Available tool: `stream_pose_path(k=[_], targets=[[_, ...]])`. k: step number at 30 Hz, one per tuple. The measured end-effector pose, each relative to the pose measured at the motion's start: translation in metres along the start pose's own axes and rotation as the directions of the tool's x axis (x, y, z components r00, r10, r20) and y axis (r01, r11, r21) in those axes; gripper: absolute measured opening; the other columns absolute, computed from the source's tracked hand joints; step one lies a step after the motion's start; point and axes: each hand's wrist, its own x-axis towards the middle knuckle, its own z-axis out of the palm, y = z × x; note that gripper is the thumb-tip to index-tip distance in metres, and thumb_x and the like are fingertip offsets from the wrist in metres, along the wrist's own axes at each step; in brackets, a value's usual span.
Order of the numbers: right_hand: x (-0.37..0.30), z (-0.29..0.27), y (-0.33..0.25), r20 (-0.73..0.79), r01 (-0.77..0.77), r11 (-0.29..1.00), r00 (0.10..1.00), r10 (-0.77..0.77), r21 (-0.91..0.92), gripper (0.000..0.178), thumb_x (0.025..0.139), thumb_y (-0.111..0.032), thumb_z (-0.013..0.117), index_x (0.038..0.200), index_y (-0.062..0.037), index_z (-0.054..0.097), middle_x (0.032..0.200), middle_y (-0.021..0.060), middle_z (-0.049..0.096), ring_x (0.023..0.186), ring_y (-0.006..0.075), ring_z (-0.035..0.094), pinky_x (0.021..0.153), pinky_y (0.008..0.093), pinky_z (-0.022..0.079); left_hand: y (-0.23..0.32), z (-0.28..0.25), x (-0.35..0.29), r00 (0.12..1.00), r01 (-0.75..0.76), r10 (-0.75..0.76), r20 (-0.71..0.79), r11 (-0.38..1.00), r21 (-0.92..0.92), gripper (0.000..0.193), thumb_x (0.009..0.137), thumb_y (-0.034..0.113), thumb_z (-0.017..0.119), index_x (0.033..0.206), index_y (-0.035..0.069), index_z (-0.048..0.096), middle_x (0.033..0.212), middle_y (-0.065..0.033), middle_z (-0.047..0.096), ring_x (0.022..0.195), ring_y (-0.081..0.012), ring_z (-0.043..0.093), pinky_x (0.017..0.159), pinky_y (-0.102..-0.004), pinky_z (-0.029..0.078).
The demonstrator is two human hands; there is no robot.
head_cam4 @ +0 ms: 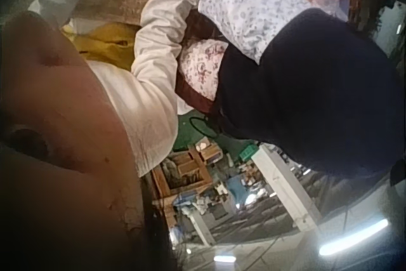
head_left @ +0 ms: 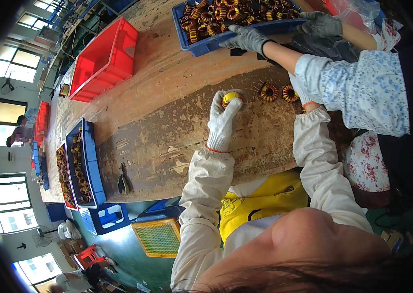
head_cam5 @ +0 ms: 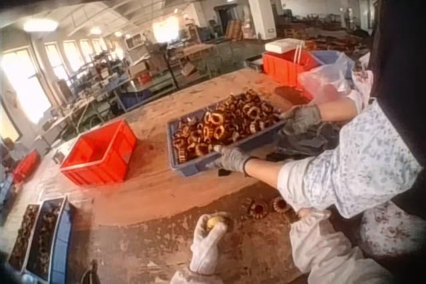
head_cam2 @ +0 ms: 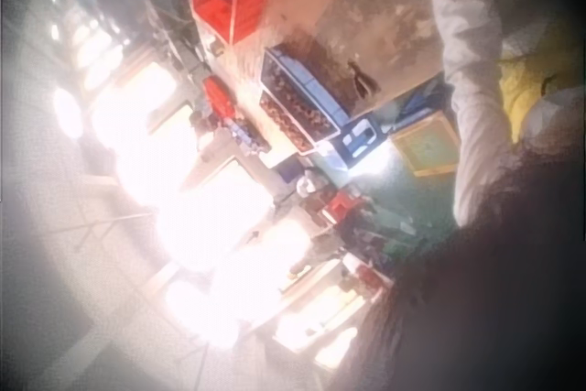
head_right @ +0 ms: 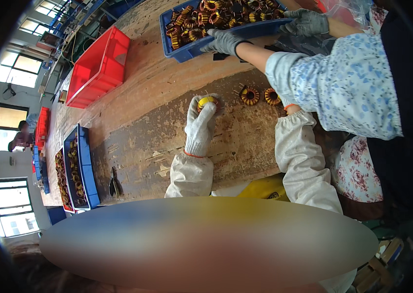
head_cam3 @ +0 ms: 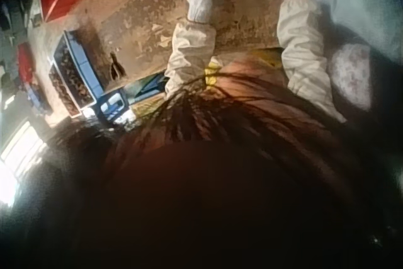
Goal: Assembling toroid inductor components by applying plastic clips or tape to the core.
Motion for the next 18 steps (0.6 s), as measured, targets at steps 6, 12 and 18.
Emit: stream_pose_path(k=[6,12,18], targets=[[0.033,-0.099,0.028,0.086,-0.066,0.941,0.995,0.039,0.332,0.067,0.102,-0.022,0.049,0.157,-0.0321,0.013,0.149,0.001,0.045,0.127,0.0228,0.051,0.108,0.0331,0.037,0.016,-0.023,-0.026,0.997,-0.03,0.023,-0.076,0.996,-0.086,0.024,0.091,0.012,0.068,0.108,0.008,0.052,0.111,-0.0093,0.066,0.099,-0.0209,0.063,0.088,-0.0386,0.05],[0.034,-0.061,0.032,0.356,-0.376,0.178,0.925,0.133,0.91,0.044,0.098,-0.014,0.05,0.134,-0.0373,0.058,0.129,-0.0033,0.065,0.119,0.0234,0.059,0.102,0.0471,0.044,0.018,0.006,-0.012,1.0,0.011,-0.016,-0.026,0.989,-0.151,0.024,0.091,0.013,0.067,0.11,0.01,0.051,0.112,-0.0103,0.065,0.1,-0.0228,0.063,0.087,-0.0399,0.05],[0.057,-0.095,0.04,0.432,-0.415,-0.14,0.893,0.125,0.899,0.037,0.1,-0.029,0.051,0.133,-0.0444,0.057,0.141,-0.0085,0.055,0.132,0.0309,0.048,0.105,0.0729,0.027,0.023,-0.024,-0.022,0.994,-0.022,0.009,-0.111,0.993,-0.113,0.025,0.091,0.012,0.066,0.111,0.01,0.05,0.111,-0.0099,0.065,0.101,-0.0232,0.063,0.085,-0.0394,0.052]])
